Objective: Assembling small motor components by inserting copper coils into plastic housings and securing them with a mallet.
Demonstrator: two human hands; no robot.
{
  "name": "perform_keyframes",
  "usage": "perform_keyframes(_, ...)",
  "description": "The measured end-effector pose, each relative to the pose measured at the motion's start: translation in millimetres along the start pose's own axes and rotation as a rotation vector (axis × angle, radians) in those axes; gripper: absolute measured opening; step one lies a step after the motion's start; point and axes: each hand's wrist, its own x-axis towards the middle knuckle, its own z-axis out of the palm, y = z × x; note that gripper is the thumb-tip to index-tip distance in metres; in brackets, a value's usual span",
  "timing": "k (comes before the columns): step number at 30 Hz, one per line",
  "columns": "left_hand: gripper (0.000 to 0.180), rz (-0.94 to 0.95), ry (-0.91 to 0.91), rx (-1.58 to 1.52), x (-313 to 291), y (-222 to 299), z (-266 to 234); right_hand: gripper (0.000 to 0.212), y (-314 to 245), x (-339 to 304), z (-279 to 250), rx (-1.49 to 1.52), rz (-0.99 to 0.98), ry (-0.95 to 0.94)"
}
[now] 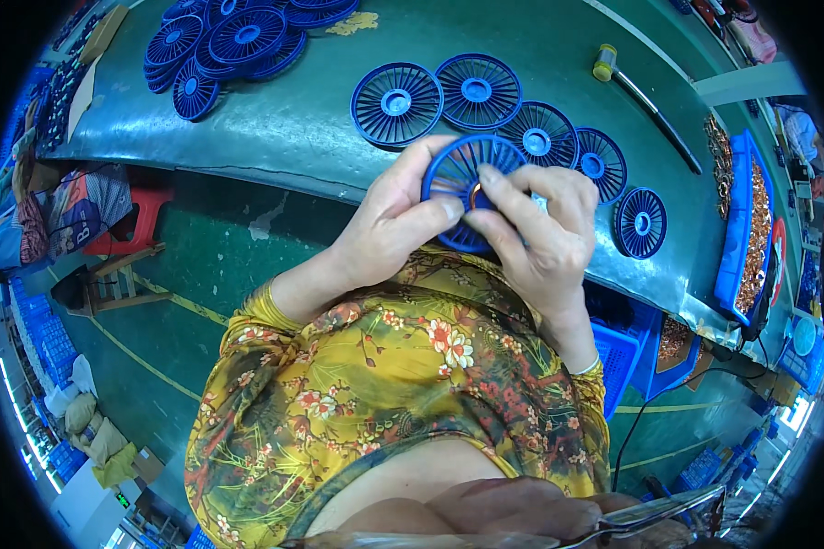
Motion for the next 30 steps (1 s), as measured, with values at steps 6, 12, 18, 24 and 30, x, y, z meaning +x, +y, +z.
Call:
perform_keyframes(6,0.054,-0.113,-0.145,0.054,-9,11,0,0.037,9,2,-19,0.196,-0.075,-0.206)
perform_keyframes(12,0.049,0.118,-0.032,0.415,-2,4,1,0.031,19,0,-8,0.443,0.05,-0.183)
perform_keyframes(18,0.046,0.316,-0.004,0.737,6,11,6,0.051,15,4,-9,0.8,0.457,-0.15)
perform_keyframes(24,0.047,0.431,0.003,0.826,20,4,8,0.046,24,11,-11,1.069,0.685,-0.157)
perform_keyframes(30,0.046,0.511,0.024,0.915,30,3,7,0.043,33,18,-12,1.051,0.738,-0.199)
